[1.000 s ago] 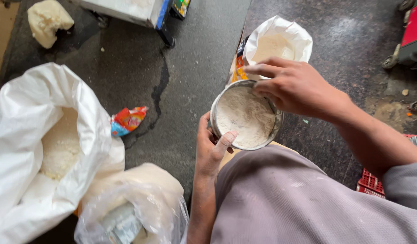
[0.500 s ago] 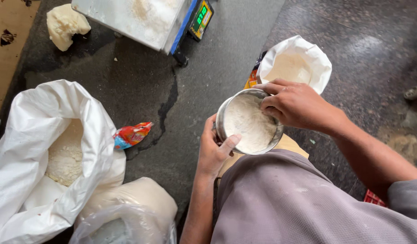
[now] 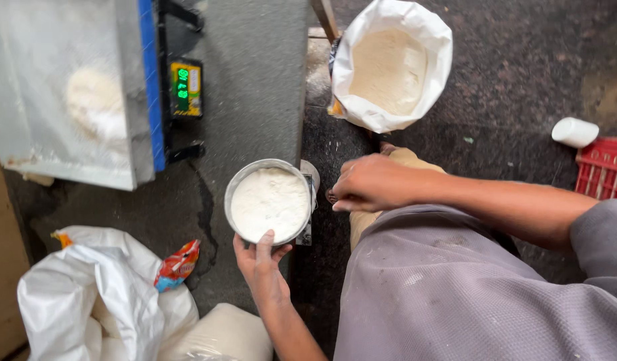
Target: The person scoops flour from a large sack into a container, weighs it on a digital scale, and carries the measured flour to an industrial mixer.
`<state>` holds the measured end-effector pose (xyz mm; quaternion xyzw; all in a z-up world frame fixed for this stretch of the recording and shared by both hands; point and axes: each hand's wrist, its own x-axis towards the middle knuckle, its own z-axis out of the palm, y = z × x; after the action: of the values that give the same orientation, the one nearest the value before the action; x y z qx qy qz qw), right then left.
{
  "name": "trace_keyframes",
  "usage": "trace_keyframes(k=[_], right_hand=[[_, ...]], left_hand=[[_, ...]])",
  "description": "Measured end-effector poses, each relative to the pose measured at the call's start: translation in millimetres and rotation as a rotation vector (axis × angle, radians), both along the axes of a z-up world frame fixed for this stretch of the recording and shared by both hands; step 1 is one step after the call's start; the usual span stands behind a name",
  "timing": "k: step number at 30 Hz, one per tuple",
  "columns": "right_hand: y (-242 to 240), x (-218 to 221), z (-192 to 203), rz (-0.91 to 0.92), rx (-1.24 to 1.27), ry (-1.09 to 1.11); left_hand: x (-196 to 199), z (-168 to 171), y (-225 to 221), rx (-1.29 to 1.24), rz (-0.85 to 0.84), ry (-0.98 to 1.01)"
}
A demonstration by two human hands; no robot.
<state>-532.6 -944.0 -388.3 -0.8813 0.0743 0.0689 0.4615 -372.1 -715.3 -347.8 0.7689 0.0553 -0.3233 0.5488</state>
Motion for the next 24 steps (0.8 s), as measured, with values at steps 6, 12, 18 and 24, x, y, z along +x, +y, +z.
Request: trace_keyframes(k=[6,12,18,24], right_hand=[[21.3,-5.5,-75.6,-0.049,0.301,0.151],[-17.6,-19.9,-59.8,-0.602,1.547,-0.021],[-33.2,-37.0,-88.0,-1.005,1.634,-0.080],[-80.3,-69.3,-209.0,-1.532,1.394,-0.136]], left_hand=[[4.5,-21.3,-23.0,-0.184,0.023,0.114],[-4.5,-38.8,-62.4,-0.271,-0.224,0.211],[-13.6,-62.1,-128.1,0.107,-0.679,0.125],[44.3,-109.4,-171.4,0.342,-0.738,-0.677]])
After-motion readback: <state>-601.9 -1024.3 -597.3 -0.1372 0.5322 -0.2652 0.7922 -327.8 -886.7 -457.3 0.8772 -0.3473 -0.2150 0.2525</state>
